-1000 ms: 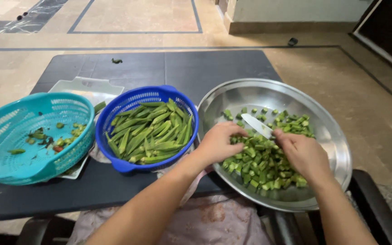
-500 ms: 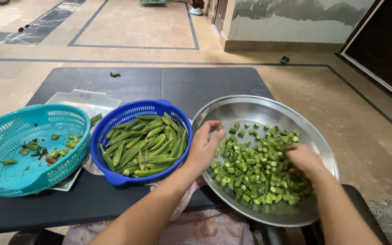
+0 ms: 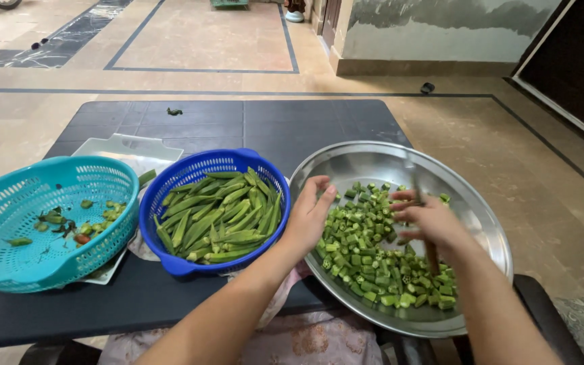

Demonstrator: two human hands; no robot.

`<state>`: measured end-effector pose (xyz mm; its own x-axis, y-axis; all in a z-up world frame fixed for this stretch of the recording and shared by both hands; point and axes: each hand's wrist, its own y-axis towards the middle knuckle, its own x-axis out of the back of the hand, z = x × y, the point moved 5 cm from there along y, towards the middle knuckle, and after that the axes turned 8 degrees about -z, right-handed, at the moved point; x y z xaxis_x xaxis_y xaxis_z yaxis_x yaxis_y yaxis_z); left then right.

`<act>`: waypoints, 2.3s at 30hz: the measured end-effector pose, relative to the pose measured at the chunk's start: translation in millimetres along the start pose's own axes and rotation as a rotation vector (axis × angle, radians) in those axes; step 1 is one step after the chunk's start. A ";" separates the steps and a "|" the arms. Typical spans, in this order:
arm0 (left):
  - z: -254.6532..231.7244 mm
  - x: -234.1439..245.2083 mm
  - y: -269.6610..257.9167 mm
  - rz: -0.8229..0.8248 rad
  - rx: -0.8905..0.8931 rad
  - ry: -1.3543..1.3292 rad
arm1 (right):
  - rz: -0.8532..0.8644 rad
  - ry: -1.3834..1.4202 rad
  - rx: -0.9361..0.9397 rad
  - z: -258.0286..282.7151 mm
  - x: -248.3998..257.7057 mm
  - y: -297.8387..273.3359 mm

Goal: The person chops okra pods into small pieces using a knife. The person picks up individual pods from a blue basket, places them on a metal tray, and cuts them into segments, accumulating the chopped pieces on the tray.

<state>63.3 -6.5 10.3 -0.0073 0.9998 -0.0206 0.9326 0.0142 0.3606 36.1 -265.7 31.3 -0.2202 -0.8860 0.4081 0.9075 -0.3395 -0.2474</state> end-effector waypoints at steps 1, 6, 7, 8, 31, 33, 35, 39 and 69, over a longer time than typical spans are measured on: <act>4.3 -0.6 0.9 -0.003 0.019 0.034 | -0.048 -0.020 0.009 -17.3 14.3 17.5; 21.6 -9.8 13.1 -0.037 0.181 0.213 | -0.329 -0.117 0.129 -93.9 98.1 105.3; 26.1 -11.7 12.7 -0.020 0.258 0.217 | -0.393 -0.156 0.083 -102.4 106.7 110.4; 30.2 -13.4 12.4 -0.004 0.336 0.221 | -0.358 -0.130 -0.013 -107.4 105.9 111.1; -44.6 -22.6 -41.5 0.941 0.023 1.126 | 0.042 -0.764 -0.203 -76.4 97.2 12.5; -48.8 -30.8 -55.2 0.873 -0.079 1.136 | 0.045 -0.733 -0.225 -97.2 87.5 14.8; -39.6 -38.7 -55.4 0.833 -0.058 1.087 | 0.054 -0.567 -0.280 -102.4 58.5 5.8; -14.7 -48.2 -58.1 0.692 -0.084 0.949 | 0.085 -0.231 -0.272 -74.3 2.9 -13.3; -44.8 51.3 -36.1 0.806 -0.336 0.799 | -0.050 0.475 0.083 -23.2 -65.4 45.7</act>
<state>13.1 45.0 38.0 0.2046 0.4472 0.8707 0.6304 -0.7407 0.2323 83.7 -230.5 -27.1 -0.3858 -0.9220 -0.0334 0.9128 -0.3762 -0.1591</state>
